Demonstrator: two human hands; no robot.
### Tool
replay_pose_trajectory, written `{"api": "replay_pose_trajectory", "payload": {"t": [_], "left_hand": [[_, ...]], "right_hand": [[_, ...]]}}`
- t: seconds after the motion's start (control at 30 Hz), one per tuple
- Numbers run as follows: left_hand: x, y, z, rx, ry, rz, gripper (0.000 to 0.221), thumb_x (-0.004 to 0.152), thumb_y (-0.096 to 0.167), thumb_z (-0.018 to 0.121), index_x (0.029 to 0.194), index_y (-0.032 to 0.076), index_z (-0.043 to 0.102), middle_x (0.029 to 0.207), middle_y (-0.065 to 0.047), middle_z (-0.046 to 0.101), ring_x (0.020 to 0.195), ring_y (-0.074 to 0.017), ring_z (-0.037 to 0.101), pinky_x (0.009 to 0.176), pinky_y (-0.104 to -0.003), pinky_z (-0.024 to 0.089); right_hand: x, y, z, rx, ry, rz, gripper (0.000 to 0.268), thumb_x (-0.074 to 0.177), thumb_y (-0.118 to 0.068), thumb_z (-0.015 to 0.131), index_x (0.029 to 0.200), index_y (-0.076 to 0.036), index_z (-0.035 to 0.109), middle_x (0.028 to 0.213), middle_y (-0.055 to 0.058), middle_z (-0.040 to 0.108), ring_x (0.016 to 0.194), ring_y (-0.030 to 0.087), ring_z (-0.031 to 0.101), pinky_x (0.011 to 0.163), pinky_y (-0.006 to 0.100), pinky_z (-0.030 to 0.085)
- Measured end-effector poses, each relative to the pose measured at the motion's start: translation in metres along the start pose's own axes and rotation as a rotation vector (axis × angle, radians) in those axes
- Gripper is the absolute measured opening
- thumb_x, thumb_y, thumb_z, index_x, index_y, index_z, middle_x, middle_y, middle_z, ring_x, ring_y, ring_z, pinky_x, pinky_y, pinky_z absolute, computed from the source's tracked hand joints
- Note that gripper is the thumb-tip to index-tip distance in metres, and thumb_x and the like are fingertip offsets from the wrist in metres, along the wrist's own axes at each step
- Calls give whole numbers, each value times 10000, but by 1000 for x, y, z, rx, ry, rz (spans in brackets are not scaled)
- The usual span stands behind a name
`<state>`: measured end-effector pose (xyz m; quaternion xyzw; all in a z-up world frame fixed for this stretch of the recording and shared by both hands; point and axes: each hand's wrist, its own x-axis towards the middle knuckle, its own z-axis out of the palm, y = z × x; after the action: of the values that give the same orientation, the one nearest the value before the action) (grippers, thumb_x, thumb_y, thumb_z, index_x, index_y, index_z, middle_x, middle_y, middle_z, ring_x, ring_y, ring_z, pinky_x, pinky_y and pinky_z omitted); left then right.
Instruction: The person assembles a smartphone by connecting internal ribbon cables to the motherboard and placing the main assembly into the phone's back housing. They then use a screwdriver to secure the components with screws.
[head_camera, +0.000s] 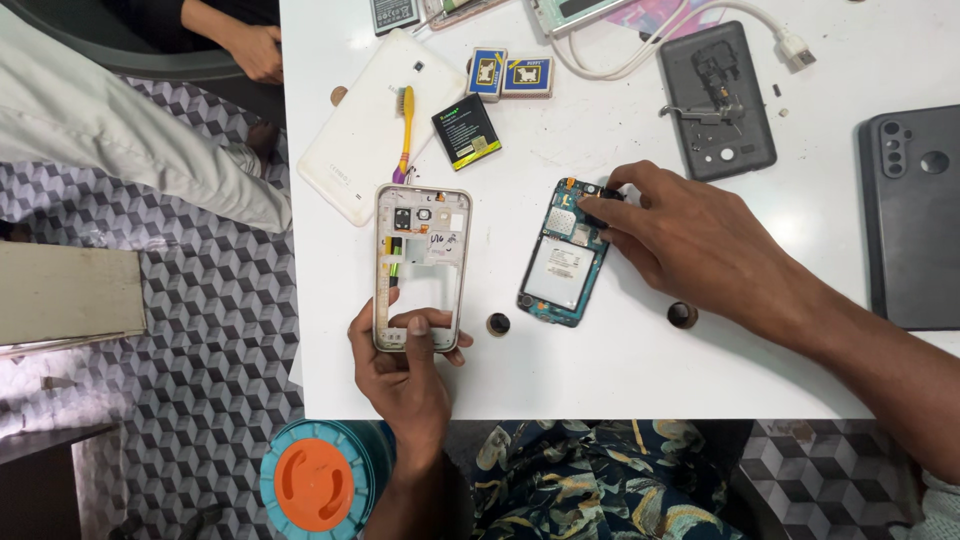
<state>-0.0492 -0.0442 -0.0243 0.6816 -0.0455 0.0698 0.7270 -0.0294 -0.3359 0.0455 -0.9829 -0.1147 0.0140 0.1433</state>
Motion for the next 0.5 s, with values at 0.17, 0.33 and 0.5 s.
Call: {"api": "replay_pose_trajectory", "payload": {"t": [0.17,0.33,0.5], "left_hand": [[-1,2,0,-9,4,-12,370,1072,101,535,1394,-40,420,889,-178,736,661,-212,727,516,-290,558],[-1,3,1,3,11,-18,381,1071,103,533,1403,-45,418,886,-179,735,651,-213,726,510,-286,553],[-2,3,2,4,10,-4,377,1074,95,535,1404,-48,420,890,-184,732,654,-216,724,516,-286,553]], "right_hand": [[2,8,0,99,-85,80,538,887,-225,680,1412,-143,598,1252,136,625,853,234,711,667,349,613],[-3,17,-2,97,58,21,405,919,-145,668,1316,-70,646,1193,127,686,852,240,723,655,347,610],[-6,22,-3,-4,165,12,248,955,-112,682,1188,-50,741,1094,93,744,839,240,732,670,353,603]]}}
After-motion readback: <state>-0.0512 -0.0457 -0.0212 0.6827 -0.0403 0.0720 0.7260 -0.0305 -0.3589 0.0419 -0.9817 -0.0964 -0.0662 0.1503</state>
